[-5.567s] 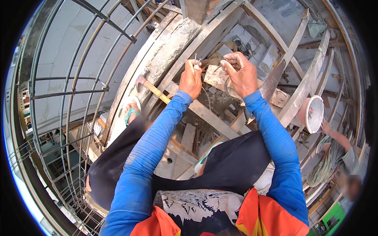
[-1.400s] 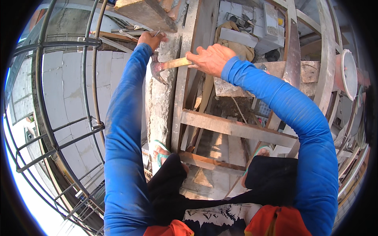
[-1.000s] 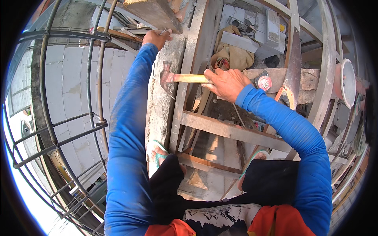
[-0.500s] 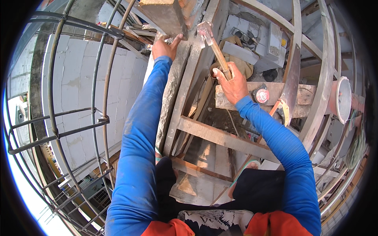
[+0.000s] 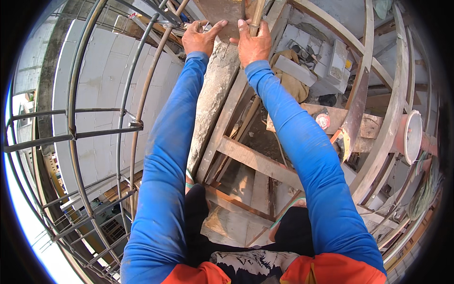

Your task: The person works on a construction site, hammering nails into wooden planks to secure a scaffolding structure. They measure the wooden beams with a tape measure and use a hammer to drive nails. The person also handles a bucket of nails and positions a long wooden plank for further work.

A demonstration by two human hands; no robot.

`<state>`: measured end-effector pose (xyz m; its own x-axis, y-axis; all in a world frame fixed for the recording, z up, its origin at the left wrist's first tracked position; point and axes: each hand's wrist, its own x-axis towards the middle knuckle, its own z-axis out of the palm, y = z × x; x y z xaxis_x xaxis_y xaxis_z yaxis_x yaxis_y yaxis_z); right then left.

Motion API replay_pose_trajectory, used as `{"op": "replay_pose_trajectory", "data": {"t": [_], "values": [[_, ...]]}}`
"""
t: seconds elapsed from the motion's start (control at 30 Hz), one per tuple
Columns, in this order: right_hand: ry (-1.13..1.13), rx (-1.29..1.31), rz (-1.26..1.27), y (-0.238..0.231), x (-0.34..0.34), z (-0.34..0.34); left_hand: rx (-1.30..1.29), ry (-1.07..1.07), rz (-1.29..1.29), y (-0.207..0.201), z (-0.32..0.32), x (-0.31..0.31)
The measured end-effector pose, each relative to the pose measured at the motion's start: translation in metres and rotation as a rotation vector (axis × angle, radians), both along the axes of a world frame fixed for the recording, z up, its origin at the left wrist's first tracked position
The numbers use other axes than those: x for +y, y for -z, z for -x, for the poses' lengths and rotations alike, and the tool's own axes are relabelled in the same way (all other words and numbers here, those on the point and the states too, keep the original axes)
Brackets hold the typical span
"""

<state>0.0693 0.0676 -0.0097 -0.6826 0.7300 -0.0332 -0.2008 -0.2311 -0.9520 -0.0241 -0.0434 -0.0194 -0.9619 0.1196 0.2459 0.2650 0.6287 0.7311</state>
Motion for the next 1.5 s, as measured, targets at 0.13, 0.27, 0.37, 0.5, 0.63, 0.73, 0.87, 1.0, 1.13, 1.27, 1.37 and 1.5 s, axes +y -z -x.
{"op": "replay_pose_trajectory", "data": {"t": [0.13,0.27,0.37,0.5,0.63,0.73,0.87,1.0,1.13,1.27,1.37,1.5], "values": [[-0.026,0.114,-0.042,-0.009,0.004,-0.01,0.124,0.113,0.168,-0.008,-0.017,-0.013],[-0.154,0.146,-0.016,-0.033,-0.002,-0.03,-0.013,0.171,-0.344,0.0,-0.052,-0.029],[-0.224,0.083,-0.035,-0.042,0.002,-0.04,-0.223,0.135,-0.524,-0.009,-0.103,-0.03],[-0.214,-0.032,-0.066,-0.057,0.001,-0.062,-0.219,-0.328,-0.688,0.016,-0.177,-0.048],[-0.264,-0.247,-0.076,-0.048,-0.024,-0.117,-0.43,-1.088,-1.078,0.078,-0.21,-0.097],[-0.373,-0.406,-0.223,-0.009,-0.049,-0.149,-0.609,-1.245,-1.282,0.085,-0.231,-0.115],[-0.529,-0.445,-0.466,0.023,-0.073,-0.17,-0.84,-1.103,-1.069,0.063,-0.241,-0.114],[-0.623,-0.517,-0.631,0.027,-0.078,-0.184,-0.887,-0.878,-0.601,0.058,-0.267,-0.125],[-0.686,-0.568,-0.676,0.004,-0.067,-0.188,-0.174,-0.494,0.067,0.038,-0.237,-0.131],[-0.736,-0.493,-0.785,-0.016,-0.064,-0.194,0.003,-0.274,0.498,0.077,-0.16,-0.159],[-0.759,-0.433,-0.827,-0.017,-0.057,-0.202,0.124,-0.112,0.495,0.099,-0.14,-0.163],[-0.75,-0.424,-0.874,-0.018,-0.046,-0.212,0.082,0.05,0.333,0.088,-0.151,-0.139]]}}
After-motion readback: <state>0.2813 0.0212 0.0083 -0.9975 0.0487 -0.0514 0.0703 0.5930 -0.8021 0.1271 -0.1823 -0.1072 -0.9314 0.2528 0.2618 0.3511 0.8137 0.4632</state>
